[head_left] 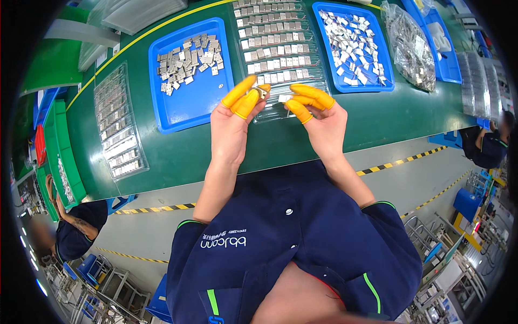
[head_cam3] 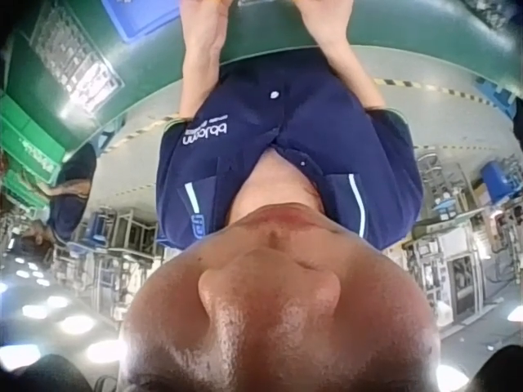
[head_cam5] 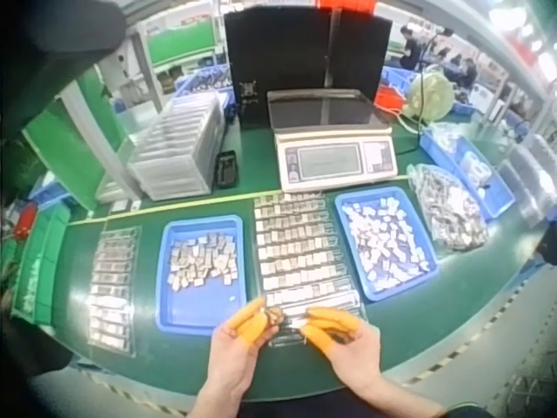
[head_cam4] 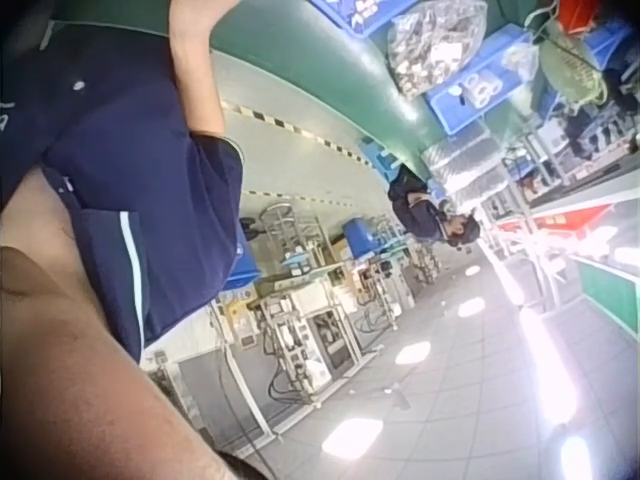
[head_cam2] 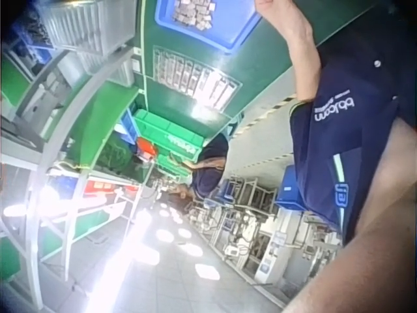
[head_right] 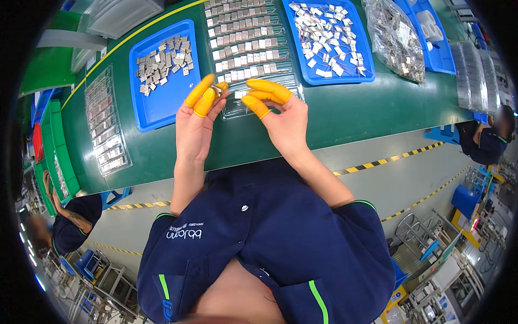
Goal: The person assembles small electronic components by hand, inserting them into a plastic tray.
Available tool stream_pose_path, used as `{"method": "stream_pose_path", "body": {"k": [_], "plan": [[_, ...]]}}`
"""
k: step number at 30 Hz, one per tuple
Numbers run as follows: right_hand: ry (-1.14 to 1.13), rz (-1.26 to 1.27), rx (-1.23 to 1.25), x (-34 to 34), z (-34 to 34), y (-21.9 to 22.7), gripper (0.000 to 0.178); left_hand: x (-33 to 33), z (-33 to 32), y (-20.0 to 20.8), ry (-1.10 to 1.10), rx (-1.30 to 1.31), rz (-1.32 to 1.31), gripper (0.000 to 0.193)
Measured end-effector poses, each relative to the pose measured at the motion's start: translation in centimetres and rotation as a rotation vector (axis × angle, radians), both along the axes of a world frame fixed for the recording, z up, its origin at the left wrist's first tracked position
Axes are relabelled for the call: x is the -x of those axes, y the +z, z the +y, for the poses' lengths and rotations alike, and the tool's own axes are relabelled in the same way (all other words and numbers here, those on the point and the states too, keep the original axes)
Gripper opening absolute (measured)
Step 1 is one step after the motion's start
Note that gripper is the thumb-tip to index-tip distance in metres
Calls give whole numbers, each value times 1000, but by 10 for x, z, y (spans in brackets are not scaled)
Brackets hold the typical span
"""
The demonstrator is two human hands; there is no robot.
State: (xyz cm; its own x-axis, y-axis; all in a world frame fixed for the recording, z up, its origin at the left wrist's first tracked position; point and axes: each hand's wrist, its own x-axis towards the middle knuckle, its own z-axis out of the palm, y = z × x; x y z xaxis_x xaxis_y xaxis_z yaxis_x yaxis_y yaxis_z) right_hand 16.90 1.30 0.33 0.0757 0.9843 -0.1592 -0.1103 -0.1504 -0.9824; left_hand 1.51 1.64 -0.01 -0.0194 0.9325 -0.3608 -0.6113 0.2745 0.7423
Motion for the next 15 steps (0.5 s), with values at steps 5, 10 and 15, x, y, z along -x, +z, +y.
{"method": "stream_pose_path", "body": {"k": [5, 10, 15], "plan": [[13, -143, -114, 5, 1, 7, 25, -7, -4, 2, -15, -12, 12, 25], [41, -200, -116, 4, 1, 11, 22, -6, -9, 2, -2, -87, 127, 26], [51, -160, -108, 4, -6, 10, 22, -8, -14, -2, 0, -57, 102, 23]]}}
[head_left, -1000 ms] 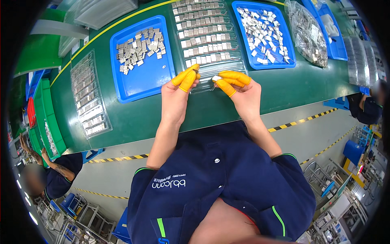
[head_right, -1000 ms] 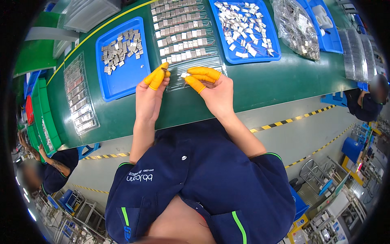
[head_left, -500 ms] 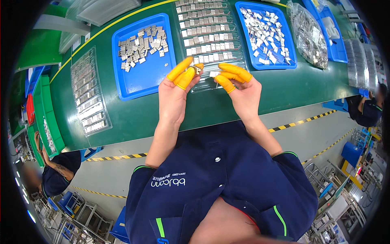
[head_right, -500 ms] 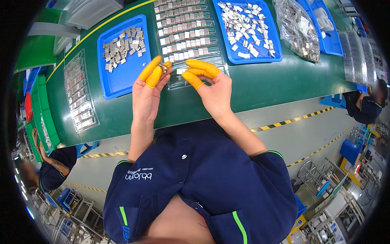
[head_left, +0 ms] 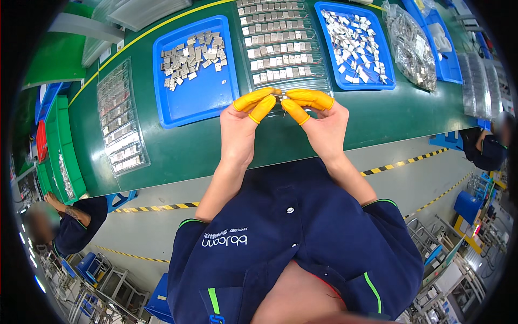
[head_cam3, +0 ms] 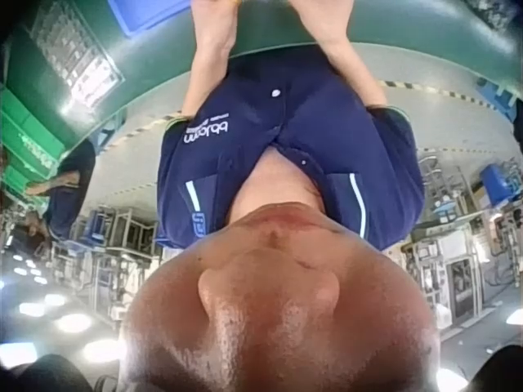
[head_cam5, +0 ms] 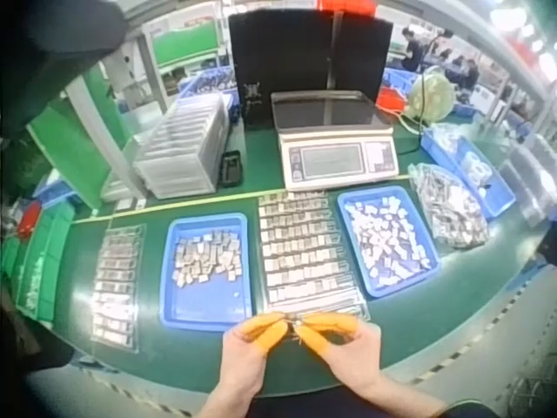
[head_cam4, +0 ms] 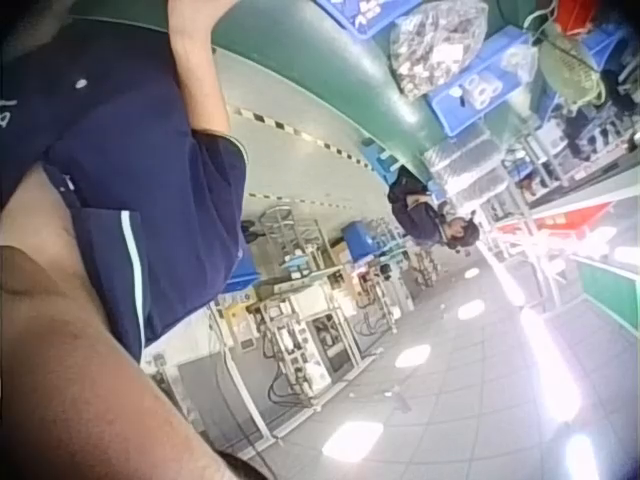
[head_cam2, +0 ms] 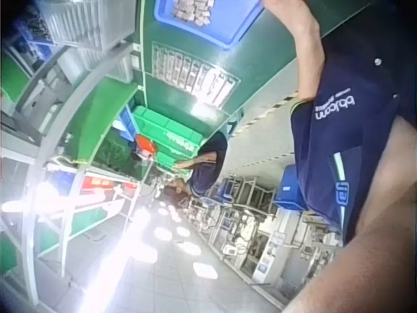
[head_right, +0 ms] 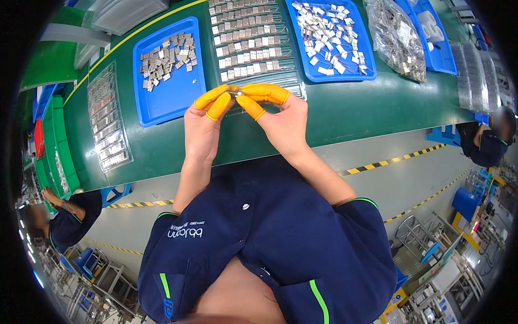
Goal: The person assembles small electronic components by hand, inserting them into a plastic tray.
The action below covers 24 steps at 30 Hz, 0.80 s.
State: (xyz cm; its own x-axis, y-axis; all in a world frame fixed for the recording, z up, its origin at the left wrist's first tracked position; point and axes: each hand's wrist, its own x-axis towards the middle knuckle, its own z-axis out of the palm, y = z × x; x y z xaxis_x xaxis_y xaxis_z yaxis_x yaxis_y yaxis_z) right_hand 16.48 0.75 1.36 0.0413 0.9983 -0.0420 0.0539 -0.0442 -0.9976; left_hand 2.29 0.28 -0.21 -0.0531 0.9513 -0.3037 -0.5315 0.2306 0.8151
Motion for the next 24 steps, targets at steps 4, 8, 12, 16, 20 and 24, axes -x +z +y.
{"method": "stream_pose_path", "body": {"k": [4, 8, 12, 16, 20, 24], "plan": [[73, -13, -23, -7, 0, -4, 24, 3, -2, -1, -33, -26, 117, 20], [307, 215, 35, -14, 3, -9, 29, 10, -6, -3, -211, 47, -139, 33], [461, 143, -61, -15, 1, -9, 26, 17, -4, -3, -377, 93, -324, 51], [415, 87, -141, -10, -2, -5, 25, 18, -7, -5, -365, 53, -360, 48], [332, -140, -178, -9, 2, 1, 25, 16, -3, -1, -302, -26, -68, 47], [194, -644, -484, -12, 11, 7, 27, 11, 0, 16, -210, -165, 543, 37]]}}
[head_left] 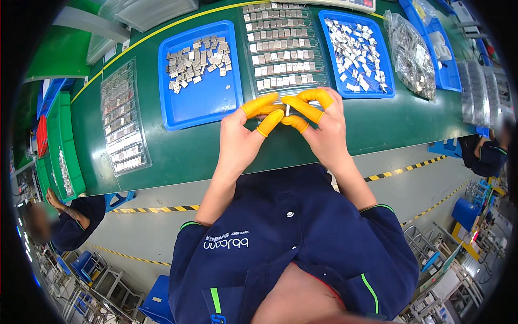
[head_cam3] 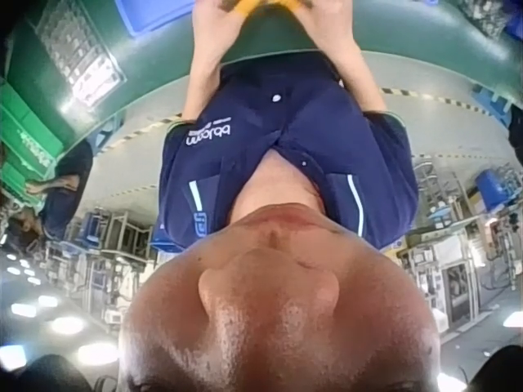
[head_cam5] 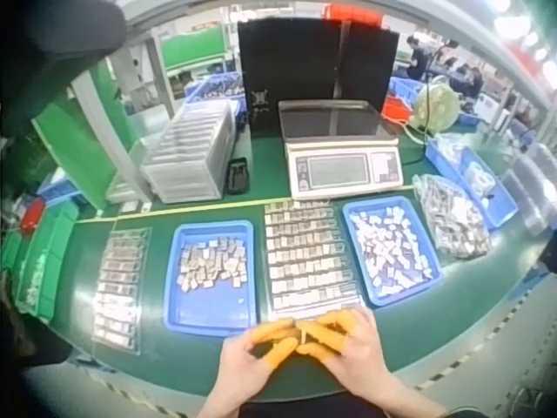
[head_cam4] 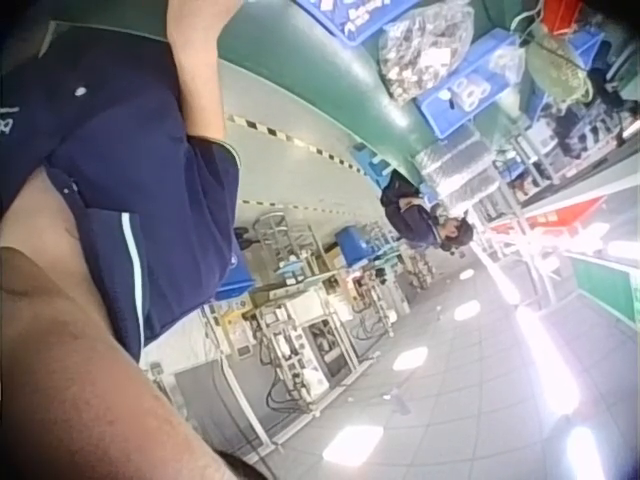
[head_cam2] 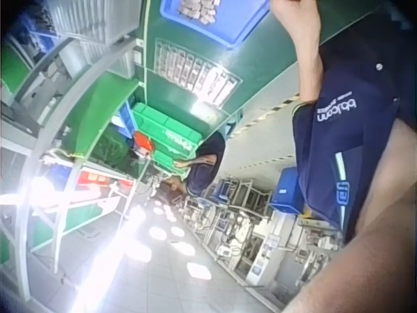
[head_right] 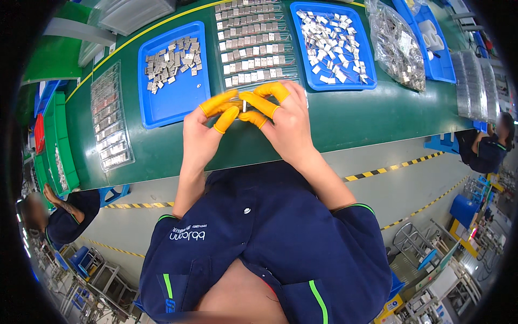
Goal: The person assembles small electronic components by hand, inserting them into a plastic tray.
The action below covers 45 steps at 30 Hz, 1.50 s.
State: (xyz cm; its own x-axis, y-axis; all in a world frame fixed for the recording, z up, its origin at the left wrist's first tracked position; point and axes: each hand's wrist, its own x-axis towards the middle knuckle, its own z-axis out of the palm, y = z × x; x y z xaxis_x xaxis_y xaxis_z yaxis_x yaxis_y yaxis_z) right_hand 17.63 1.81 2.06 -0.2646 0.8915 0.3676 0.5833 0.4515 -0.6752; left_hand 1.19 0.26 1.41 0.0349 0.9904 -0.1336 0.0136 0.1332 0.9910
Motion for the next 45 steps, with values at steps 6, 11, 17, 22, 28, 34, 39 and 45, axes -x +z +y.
{"method": "stream_pose_path", "body": {"k": [6, 11, 17, 22, 28, 34, 39, 45], "plan": [[65, -155, -238, 3, 4, -5, 30, -5, 1, 0, 5, -23, 319, 24], [-277, 404, 181, 9, 1, -6, 34, -6, 5, -6, 194, 44, -328, 18], [-110, 940, 664, 2, -3, -18, 20, -12, 1, -10, 74, -43, 143, 22], [202, 1141, 1087, -17, 0, -24, 17, -7, 1, -14, -108, 177, -360, 15], [330, 455, 941, -39, 17, -5, 10, -10, -3, 1, -247, -192, 374, 12], [154, 667, 816, -32, 11, 5, 18, -31, 1, -6, 76, -235, 133, 11], [48, 1089, 912, -28, 7, -15, 22, -38, 5, -9, 181, -91, -29, 11], [50, 1108, 882, -38, 6, -16, 19, -49, 9, -7, 119, -89, 22, 12]]}}
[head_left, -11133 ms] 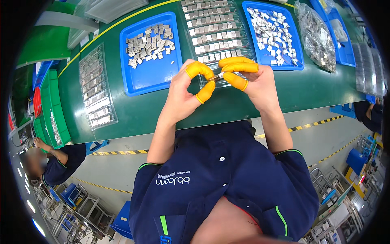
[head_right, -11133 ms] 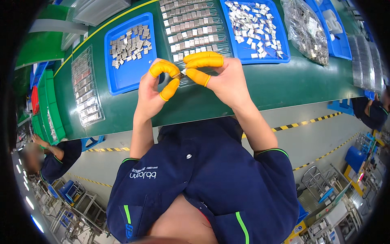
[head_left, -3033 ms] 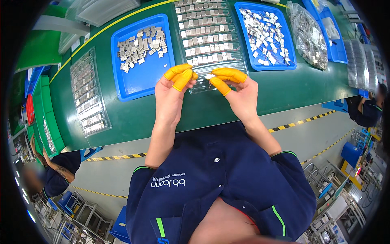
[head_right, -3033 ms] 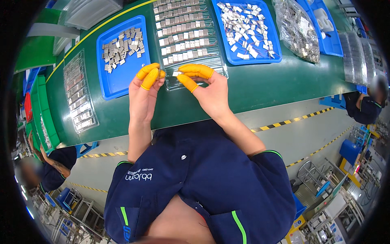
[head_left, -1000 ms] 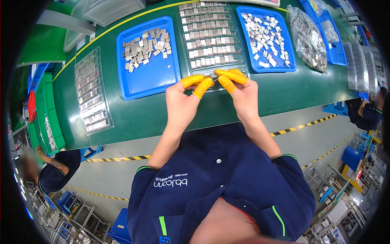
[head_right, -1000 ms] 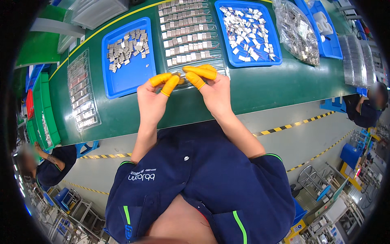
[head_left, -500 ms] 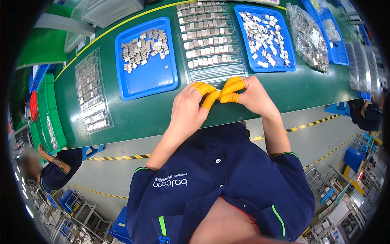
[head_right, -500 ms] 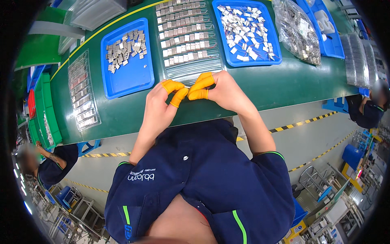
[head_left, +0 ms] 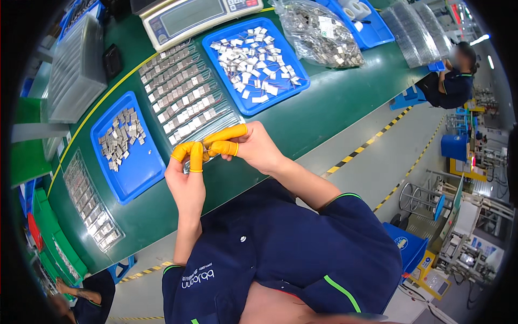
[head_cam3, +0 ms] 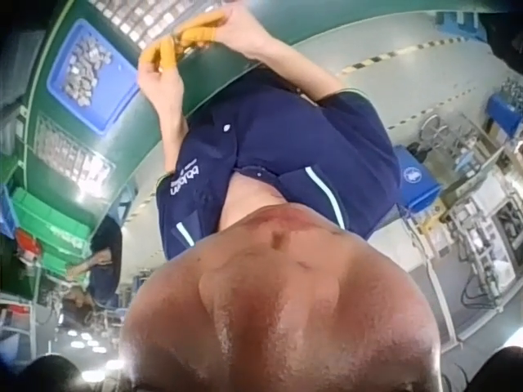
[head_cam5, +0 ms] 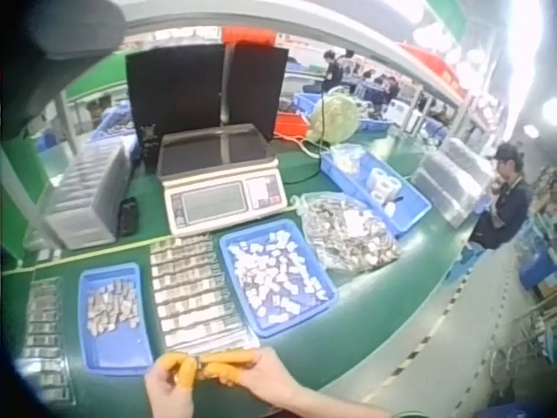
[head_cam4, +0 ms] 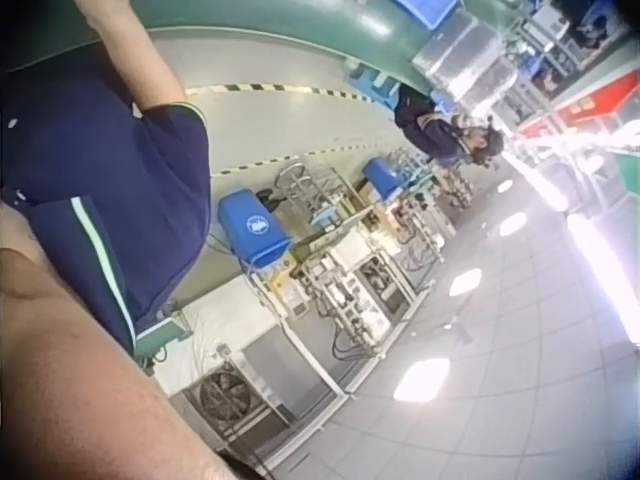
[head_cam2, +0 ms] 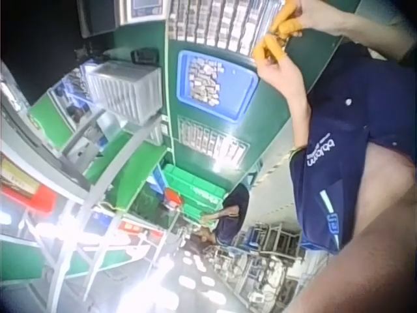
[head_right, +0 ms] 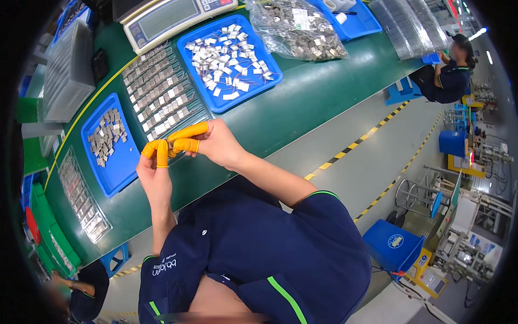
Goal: The person assembles small electronic components by hand, inserting them into a plastic tray.
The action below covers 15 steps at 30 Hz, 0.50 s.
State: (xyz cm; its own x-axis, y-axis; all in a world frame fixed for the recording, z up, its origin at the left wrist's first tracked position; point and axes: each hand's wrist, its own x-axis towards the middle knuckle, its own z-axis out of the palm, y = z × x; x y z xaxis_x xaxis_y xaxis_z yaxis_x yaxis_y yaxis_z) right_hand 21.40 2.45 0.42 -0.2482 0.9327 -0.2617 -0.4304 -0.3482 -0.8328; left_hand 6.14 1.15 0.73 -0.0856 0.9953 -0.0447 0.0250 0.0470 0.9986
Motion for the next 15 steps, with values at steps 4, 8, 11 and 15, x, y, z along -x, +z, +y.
{"method": "stream_pose_path", "body": {"k": [4, 8, 11, 15], "plan": [[91, -93, -7, -13, 3, 2, 17, -2, 3, 5, -83, 60, 5, 13], [219, -122, -61, -27, 8, -10, 15, -5, 3, 6, -129, 0, 141, 11], [296, -204, -119, -35, 15, -10, 16, -5, 4, 6, -191, -100, 400, 12], [293, -331, -162, -36, 19, -7, 16, -9, 9, 11, -161, -210, 538, 11]]}}
